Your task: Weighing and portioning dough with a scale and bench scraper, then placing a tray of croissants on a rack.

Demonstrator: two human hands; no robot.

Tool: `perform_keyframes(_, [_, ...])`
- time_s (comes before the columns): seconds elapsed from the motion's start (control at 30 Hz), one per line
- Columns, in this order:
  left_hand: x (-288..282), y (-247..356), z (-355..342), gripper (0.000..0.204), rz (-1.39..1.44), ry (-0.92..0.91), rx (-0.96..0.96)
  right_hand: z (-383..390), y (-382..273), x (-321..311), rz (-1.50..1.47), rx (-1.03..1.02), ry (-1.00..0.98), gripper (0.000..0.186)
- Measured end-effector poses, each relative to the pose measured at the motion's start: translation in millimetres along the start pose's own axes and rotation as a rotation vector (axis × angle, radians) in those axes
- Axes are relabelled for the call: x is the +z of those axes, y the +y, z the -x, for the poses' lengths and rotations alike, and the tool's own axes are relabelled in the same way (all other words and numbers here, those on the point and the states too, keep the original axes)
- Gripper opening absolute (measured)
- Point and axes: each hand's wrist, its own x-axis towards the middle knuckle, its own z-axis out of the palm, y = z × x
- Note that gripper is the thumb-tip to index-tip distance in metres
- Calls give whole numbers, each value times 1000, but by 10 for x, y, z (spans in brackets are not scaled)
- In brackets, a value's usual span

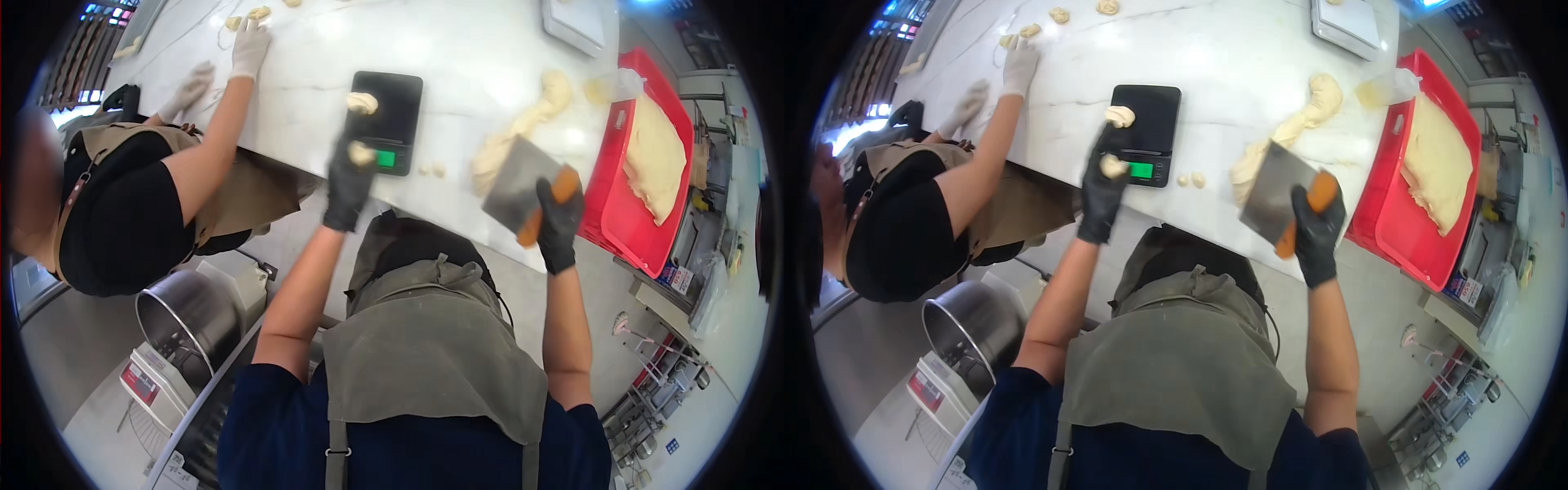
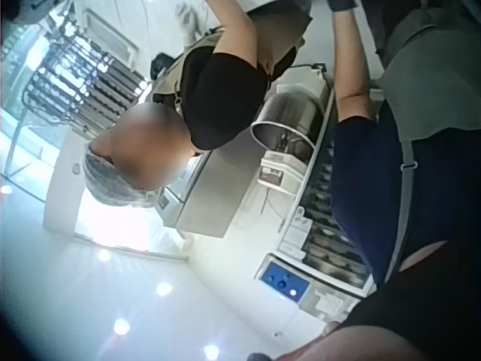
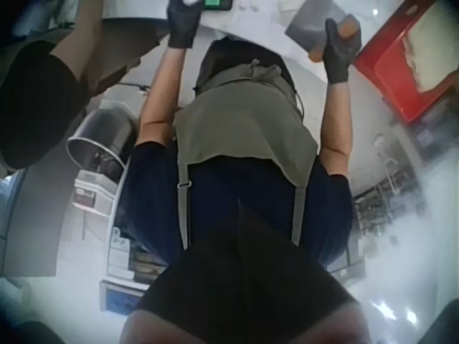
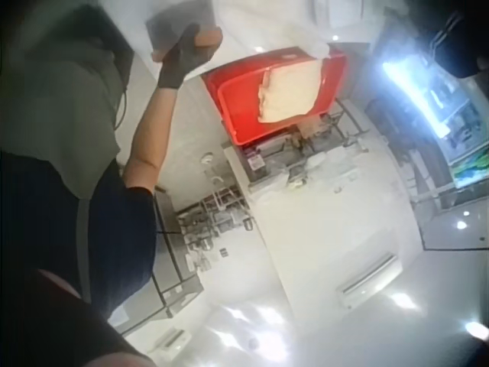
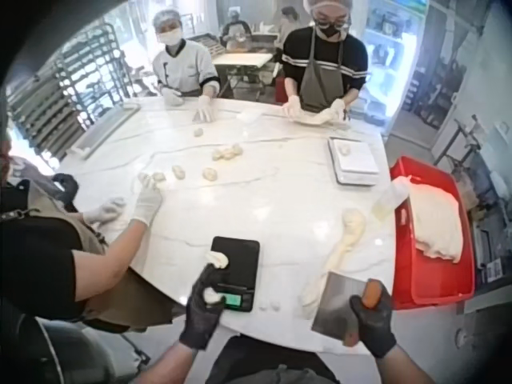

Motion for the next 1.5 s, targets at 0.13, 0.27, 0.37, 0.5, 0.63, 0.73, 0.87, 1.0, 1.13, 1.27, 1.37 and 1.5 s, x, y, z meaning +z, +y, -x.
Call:
perform_keyframes(0.13, [-267, 40, -654, 52, -328, -110, -238, 373, 248, -321, 102, 89, 38, 32])
perform_keyframes(0.27, [67, 188, -886, 33, -1019, -11, 48, 484, 419, -297, 115, 41, 84, 31])
perform_keyframes(0.37, [101, 52, -1089, 32, -814, -244, 28, 402, 225, -159, 285, -111, 39, 32])
perform_keyframes(0.5, [56, -78, -1253, 29, -187, -299, 118, 200, -102, 89, 440, -313, -106, 32])
perform_keyframes(0.63, [139, 210, -1203, 44, 356, -149, -281, 28, -215, 272, 643, -309, -195, 31])
perform_keyframes(0.73, [872, -18, -273, 64, -380, -527, 282, -117, -87, 412, 757, -254, -258, 31])
perform_keyframes(0.87, [1340, 16, 279, 74, -770, -442, 348, -165, 69, 603, 877, -205, -319, 31])
perform_keyframes(1.0, [1406, -87, 226, 61, -680, -401, 406, -488, 299, 756, 780, -283, -316, 32])
perform_keyframes(1.13, [998, 132, 185, 44, -348, -541, 49, -648, -65, 626, 220, 72, -254, 33])
perform_keyframes(1.27, [363, 69, -36, 41, 734, 108, -335, -152, -46, 131, 178, -108, 56, 37])
perform_keyframes(1.37, [-214, 311, -459, 48, 1068, -57, -555, 109, 153, -156, 93, 23, 26, 36])
perform_keyframes(1.5, [-284, 43, -956, 44, -148, -32, -426, 345, 208, -28, 115, 70, 68, 35])
